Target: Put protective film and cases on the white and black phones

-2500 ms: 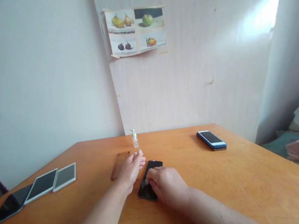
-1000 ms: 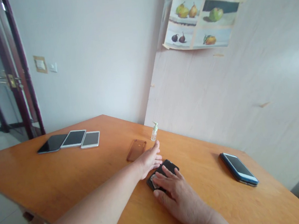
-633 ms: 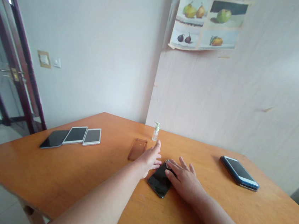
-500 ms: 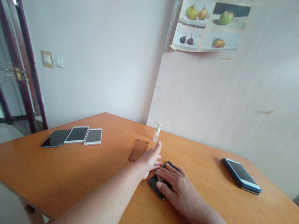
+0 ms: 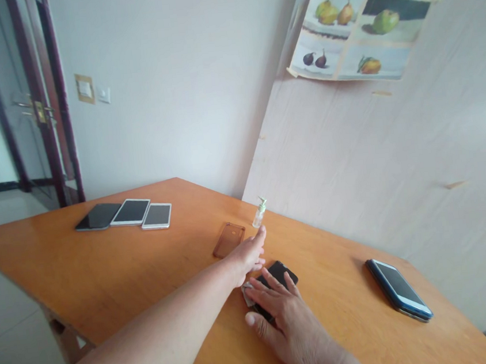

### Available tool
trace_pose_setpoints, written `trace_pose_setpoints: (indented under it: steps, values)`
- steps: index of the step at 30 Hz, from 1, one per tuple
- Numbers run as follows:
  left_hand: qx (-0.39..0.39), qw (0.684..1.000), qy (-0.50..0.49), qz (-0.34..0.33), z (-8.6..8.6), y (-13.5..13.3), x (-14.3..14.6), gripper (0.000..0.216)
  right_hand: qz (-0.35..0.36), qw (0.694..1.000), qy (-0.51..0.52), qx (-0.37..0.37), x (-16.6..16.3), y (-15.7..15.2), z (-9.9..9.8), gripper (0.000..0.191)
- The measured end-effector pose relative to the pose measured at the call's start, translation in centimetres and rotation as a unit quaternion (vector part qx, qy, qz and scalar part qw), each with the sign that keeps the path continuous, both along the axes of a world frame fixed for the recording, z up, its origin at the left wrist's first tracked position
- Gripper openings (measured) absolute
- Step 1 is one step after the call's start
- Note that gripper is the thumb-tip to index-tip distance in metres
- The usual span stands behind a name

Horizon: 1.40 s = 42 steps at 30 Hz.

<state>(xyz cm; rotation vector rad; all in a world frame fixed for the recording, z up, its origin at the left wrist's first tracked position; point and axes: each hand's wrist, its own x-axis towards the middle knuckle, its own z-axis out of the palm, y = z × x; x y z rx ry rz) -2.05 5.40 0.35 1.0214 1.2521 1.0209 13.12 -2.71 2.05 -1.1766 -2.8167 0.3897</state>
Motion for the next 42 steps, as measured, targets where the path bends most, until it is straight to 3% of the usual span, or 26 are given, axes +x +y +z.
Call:
trace_pose_setpoints:
  steps: [2,6,8,15,22,30,37,39,42]
  values:
    - [-0.001,1.0,-0.006,-0.002,0.0,0.0,0.0,0.092,-0.01,1.0,0.0,0.0,0.1,0.3,-0.1,0.051]
    - [-0.005,1.0,-0.014,-0.004,0.0,0.0,0.0,0.094,-0.169,0.985,-0.022,0.037,2.0,3.6,-1.6,0.057]
    - [-0.005,1.0,-0.015,-0.006,0.1,-0.1,0.0,0.096,-0.208,0.976,-0.034,0.048,2.8,4.2,-2.0,0.06]
    - [-0.004,0.999,-0.021,-0.032,0.6,-0.7,0.1,0.092,-0.042,0.998,-0.008,-0.038,1.3,0.0,-0.2,0.055]
    - [0.002,0.998,-0.023,-0.055,0.9,-1.1,0.0,0.09,-0.215,0.975,-0.052,0.016,4.1,3.3,-1.6,0.061]
    - [-0.002,0.998,-0.023,-0.059,0.9,-1.1,-0.1,0.089,-0.037,0.993,-0.031,-0.108,2.3,-1.0,1.5,0.062]
    - [-0.012,0.998,-0.029,-0.061,1.2,-1.2,0.0,0.087,-0.188,0.979,-0.066,-0.042,4.9,2.0,0.4,0.072]
    - [-0.011,0.998,-0.029,-0.059,1.3,-1.3,0.0,0.087,-0.168,0.982,-0.072,-0.049,4.9,1.6,0.9,0.075]
    - [-0.013,0.997,-0.034,-0.063,1.4,-1.3,-0.1,0.087,-0.081,0.99,-0.063,-0.093,4.1,-0.2,2.1,0.072]
